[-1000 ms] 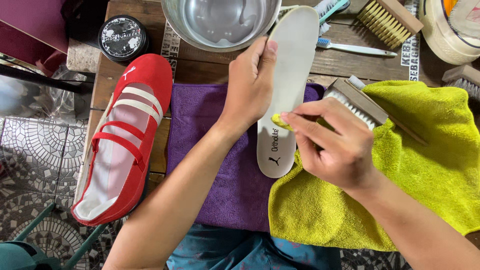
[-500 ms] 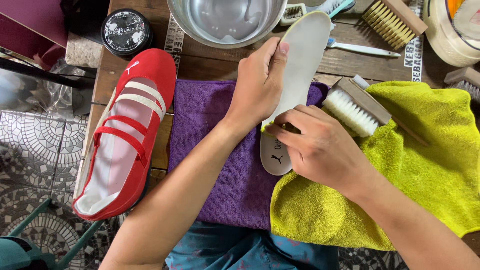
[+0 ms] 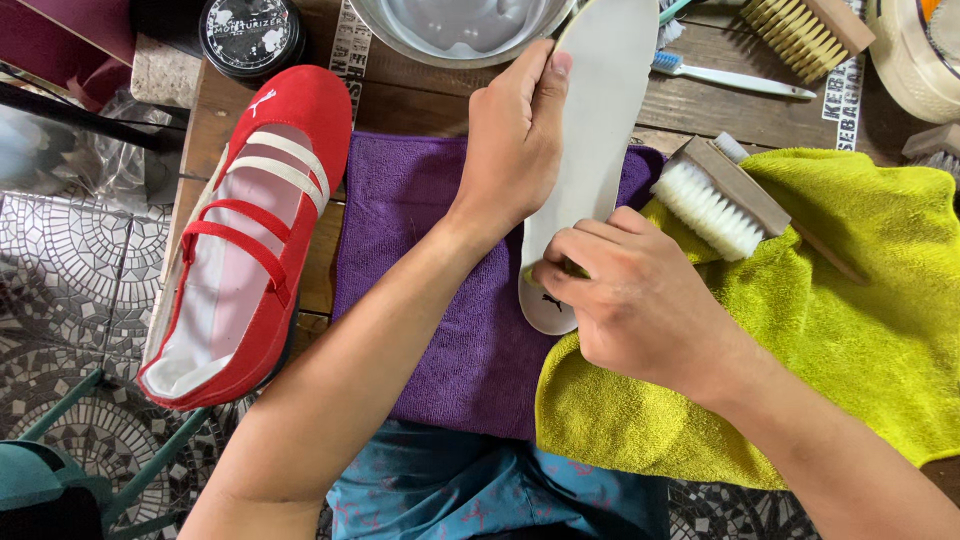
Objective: The person scrubs a white shoe insole with a brush and then wipes it with a yellow cloth. The insole is placed on a purple towel next to a red shoe.
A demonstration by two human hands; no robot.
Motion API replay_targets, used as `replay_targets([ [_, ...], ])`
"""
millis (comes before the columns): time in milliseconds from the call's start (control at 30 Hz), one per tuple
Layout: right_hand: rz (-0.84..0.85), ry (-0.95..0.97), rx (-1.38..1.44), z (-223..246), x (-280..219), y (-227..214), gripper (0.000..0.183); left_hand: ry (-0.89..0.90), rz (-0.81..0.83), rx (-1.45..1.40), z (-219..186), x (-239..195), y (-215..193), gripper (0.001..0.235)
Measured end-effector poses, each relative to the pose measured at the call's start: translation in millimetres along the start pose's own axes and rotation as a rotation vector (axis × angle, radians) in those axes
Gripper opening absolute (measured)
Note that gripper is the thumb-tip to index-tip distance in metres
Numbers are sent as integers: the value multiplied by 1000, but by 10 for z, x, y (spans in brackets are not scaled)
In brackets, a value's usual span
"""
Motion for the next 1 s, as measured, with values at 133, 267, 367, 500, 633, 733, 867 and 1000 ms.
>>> replay_targets([
  [133, 61, -66, 88, 79, -34, -31, 28, 8, -17, -17, 81, 23, 12, 35],
  [267, 123, -122, 244, 112, -65, -57, 34, 0, -26, -3, 96, 36, -1, 35],
  [367, 167, -181, 268, 93, -58, -79, 26, 8, -26, -2, 96, 24, -2, 36],
  [500, 185, -153, 409, 45, -50, -116, 32, 20, -21, -9, 84, 22, -4, 35],
  [633, -170, 4, 553, -150, -74, -151, 26, -95, 65, -100, 176, 65, 19, 38],
  [733, -385, 120, 318, -171, -53, -199, 19, -167, 150, -239, 211, 67, 43, 32],
  [867, -370, 116, 56, -90, 71, -131, 22, -201, 238, -448, 315, 86, 163, 36],
  [1000, -229, 77, 104, -70, 90, 6, 28, -296, 288, -585, 280, 50, 177, 32],
])
Point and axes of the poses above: each hand's wrist, its own x-axis towards the middle knuckle, its own y-axis out of the palm, z = x × y, the point moved 5 cm from there along x, towards the middle knuckle, and after that the axes turned 6 degrees about -y, right-handed, at the moved point
